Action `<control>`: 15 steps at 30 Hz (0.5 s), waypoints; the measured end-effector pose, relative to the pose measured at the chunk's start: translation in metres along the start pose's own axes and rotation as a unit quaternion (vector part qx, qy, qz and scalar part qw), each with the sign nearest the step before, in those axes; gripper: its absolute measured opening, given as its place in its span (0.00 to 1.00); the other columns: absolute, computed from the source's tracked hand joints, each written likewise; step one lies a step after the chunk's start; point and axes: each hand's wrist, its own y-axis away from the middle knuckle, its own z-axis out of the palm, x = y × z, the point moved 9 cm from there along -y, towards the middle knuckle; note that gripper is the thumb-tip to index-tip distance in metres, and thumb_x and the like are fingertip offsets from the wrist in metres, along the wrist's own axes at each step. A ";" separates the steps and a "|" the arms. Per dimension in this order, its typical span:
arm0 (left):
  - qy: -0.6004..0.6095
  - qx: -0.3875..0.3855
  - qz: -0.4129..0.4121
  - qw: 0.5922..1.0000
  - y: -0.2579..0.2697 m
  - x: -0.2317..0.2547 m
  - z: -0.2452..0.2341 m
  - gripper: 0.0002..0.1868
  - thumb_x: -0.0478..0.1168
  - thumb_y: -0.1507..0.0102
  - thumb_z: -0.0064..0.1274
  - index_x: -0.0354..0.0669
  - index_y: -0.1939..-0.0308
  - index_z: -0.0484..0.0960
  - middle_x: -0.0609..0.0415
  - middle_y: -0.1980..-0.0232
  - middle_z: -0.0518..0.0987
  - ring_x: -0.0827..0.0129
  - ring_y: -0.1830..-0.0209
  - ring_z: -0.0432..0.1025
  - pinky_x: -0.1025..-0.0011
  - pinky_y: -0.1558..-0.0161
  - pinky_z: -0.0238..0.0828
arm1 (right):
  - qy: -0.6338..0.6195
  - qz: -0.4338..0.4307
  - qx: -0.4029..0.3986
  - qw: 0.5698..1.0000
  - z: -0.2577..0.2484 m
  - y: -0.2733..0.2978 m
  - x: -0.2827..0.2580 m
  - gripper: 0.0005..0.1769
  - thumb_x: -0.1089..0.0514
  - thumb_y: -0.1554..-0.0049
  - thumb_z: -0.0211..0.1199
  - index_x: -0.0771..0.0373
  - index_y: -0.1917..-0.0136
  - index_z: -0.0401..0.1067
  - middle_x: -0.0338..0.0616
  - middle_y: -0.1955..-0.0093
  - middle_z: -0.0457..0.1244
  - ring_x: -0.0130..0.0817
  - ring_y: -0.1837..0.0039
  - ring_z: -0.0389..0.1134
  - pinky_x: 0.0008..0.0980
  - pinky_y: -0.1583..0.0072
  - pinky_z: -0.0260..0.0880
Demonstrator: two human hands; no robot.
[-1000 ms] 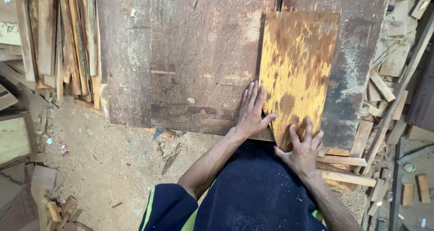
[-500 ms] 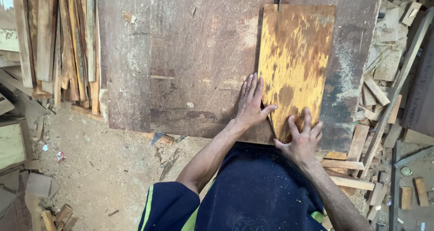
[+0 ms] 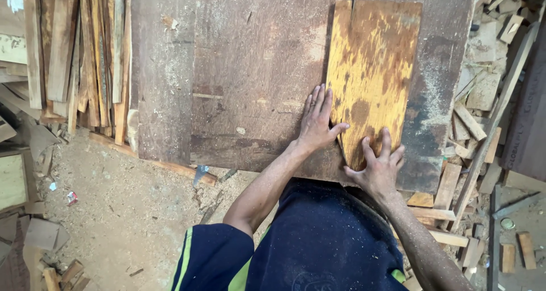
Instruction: Cutting a piece of wood using a table saw.
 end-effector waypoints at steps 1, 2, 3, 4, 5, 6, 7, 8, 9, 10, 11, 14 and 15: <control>-0.003 0.001 0.003 1.000 -0.003 0.000 -0.001 0.62 0.69 0.40 0.56 0.28 0.21 0.43 0.29 0.17 0.40 0.44 0.14 0.32 0.50 0.18 0.26 | -0.001 0.000 0.004 1.000 -0.003 -0.003 -0.001 0.56 0.34 0.68 0.81 0.50 0.29 0.68 0.56 0.16 0.38 0.84 0.25 0.41 0.81 0.33 0.52; -0.004 0.006 0.004 1.000 -0.007 0.000 -0.003 0.62 0.69 0.40 0.56 0.28 0.21 0.43 0.29 0.17 0.40 0.44 0.14 0.32 0.50 0.18 0.26 | 0.000 -0.003 0.008 1.000 -0.005 -0.005 -0.002 0.56 0.34 0.68 0.81 0.50 0.29 0.68 0.56 0.16 0.38 0.84 0.25 0.41 0.81 0.33 0.52; -0.004 0.001 0.002 1.000 -0.009 0.000 -0.004 0.62 0.68 0.40 0.56 0.28 0.21 0.43 0.29 0.17 0.40 0.44 0.14 0.32 0.50 0.18 0.26 | -0.003 -0.001 0.007 1.000 -0.006 -0.007 -0.002 0.56 0.35 0.67 0.81 0.50 0.29 0.68 0.55 0.16 0.38 0.83 0.25 0.41 0.80 0.33 0.52; -0.003 -0.003 0.000 1.000 -0.011 -0.001 -0.005 0.62 0.68 0.39 0.56 0.28 0.21 0.43 0.29 0.17 0.40 0.44 0.14 0.32 0.51 0.18 0.26 | -0.005 0.002 0.005 1.000 -0.007 -0.008 -0.003 0.55 0.35 0.67 0.81 0.50 0.29 0.68 0.55 0.16 0.38 0.83 0.25 0.42 0.79 0.33 0.52; -0.004 0.002 0.002 1.000 -0.013 0.000 -0.006 0.62 0.68 0.39 0.56 0.28 0.21 0.43 0.29 0.17 0.40 0.44 0.14 0.32 0.51 0.18 0.26 | -0.004 -0.001 0.010 1.000 -0.010 -0.010 -0.004 0.55 0.35 0.67 0.81 0.50 0.29 0.68 0.55 0.16 0.38 0.83 0.25 0.42 0.79 0.33 0.52; -0.006 -0.001 0.000 1.000 -0.015 0.000 -0.006 0.62 0.68 0.40 0.56 0.29 0.21 0.43 0.30 0.17 0.41 0.45 0.14 0.32 0.51 0.18 0.26 | -0.004 0.005 0.006 1.000 -0.011 -0.012 -0.005 0.56 0.35 0.67 0.81 0.49 0.28 0.68 0.55 0.16 0.38 0.82 0.25 0.42 0.79 0.33 0.53; -0.010 -0.003 -0.002 1.000 -0.019 -0.001 -0.007 0.62 0.69 0.40 0.56 0.30 0.21 0.44 0.30 0.17 0.41 0.45 0.14 0.32 0.52 0.17 0.26 | -0.005 0.011 0.003 1.000 -0.013 -0.014 -0.005 0.56 0.34 0.67 0.81 0.49 0.28 0.68 0.54 0.16 0.38 0.81 0.25 0.42 0.78 0.33 0.53; -0.011 0.003 0.000 1.000 -0.022 -0.002 -0.007 0.62 0.69 0.40 0.56 0.30 0.21 0.44 0.30 0.17 0.41 0.45 0.14 0.32 0.52 0.17 0.26 | -0.004 0.008 0.009 1.000 -0.013 -0.017 -0.004 0.56 0.34 0.67 0.81 0.49 0.28 0.68 0.54 0.16 0.38 0.81 0.25 0.42 0.78 0.33 0.53; -0.017 -0.003 -0.002 1.000 -0.025 -0.004 -0.004 0.62 0.69 0.40 0.56 0.30 0.21 0.43 0.30 0.17 0.41 0.45 0.14 0.31 0.52 0.18 0.25 | -0.003 0.011 0.005 1.000 -0.012 -0.019 -0.003 0.56 0.34 0.67 0.81 0.49 0.28 0.68 0.54 0.16 0.38 0.81 0.25 0.41 0.78 0.33 0.53; -0.022 -0.009 -0.004 1.000 -0.028 -0.006 -0.001 0.62 0.69 0.40 0.56 0.30 0.21 0.43 0.30 0.17 0.40 0.45 0.15 0.31 0.51 0.18 0.25 | -0.003 0.014 0.002 1.000 -0.010 -0.021 -0.001 0.56 0.34 0.66 0.81 0.49 0.27 0.68 0.54 0.16 0.37 0.81 0.24 0.41 0.78 0.33 0.53; -0.023 -0.005 -0.002 1.000 -0.031 -0.004 -0.004 0.62 0.69 0.40 0.56 0.30 0.21 0.43 0.30 0.17 0.40 0.45 0.15 0.31 0.51 0.18 0.25 | -0.003 0.012 0.006 1.000 -0.012 -0.024 -0.001 0.56 0.34 0.66 0.81 0.49 0.27 0.68 0.54 0.16 0.37 0.81 0.24 0.41 0.78 0.33 0.53; -0.018 -0.016 -0.008 1.000 -0.033 -0.005 -0.001 0.61 0.68 0.40 0.56 0.29 0.21 0.42 0.29 0.17 0.40 0.45 0.15 0.30 0.50 0.20 0.25 | -0.004 0.009 0.004 1.000 -0.007 -0.025 0.003 0.57 0.33 0.66 0.81 0.50 0.27 0.67 0.55 0.16 0.37 0.81 0.24 0.40 0.79 0.33 0.52; -0.018 -0.012 -0.009 1.000 -0.028 -0.006 0.003 0.61 0.66 0.39 0.56 0.28 0.21 0.42 0.28 0.17 0.40 0.44 0.15 0.31 0.50 0.20 0.25 | -0.015 0.002 0.006 1.000 -0.001 -0.020 0.006 0.56 0.33 0.65 0.81 0.51 0.27 0.67 0.56 0.16 0.37 0.79 0.24 0.41 0.78 0.33 0.54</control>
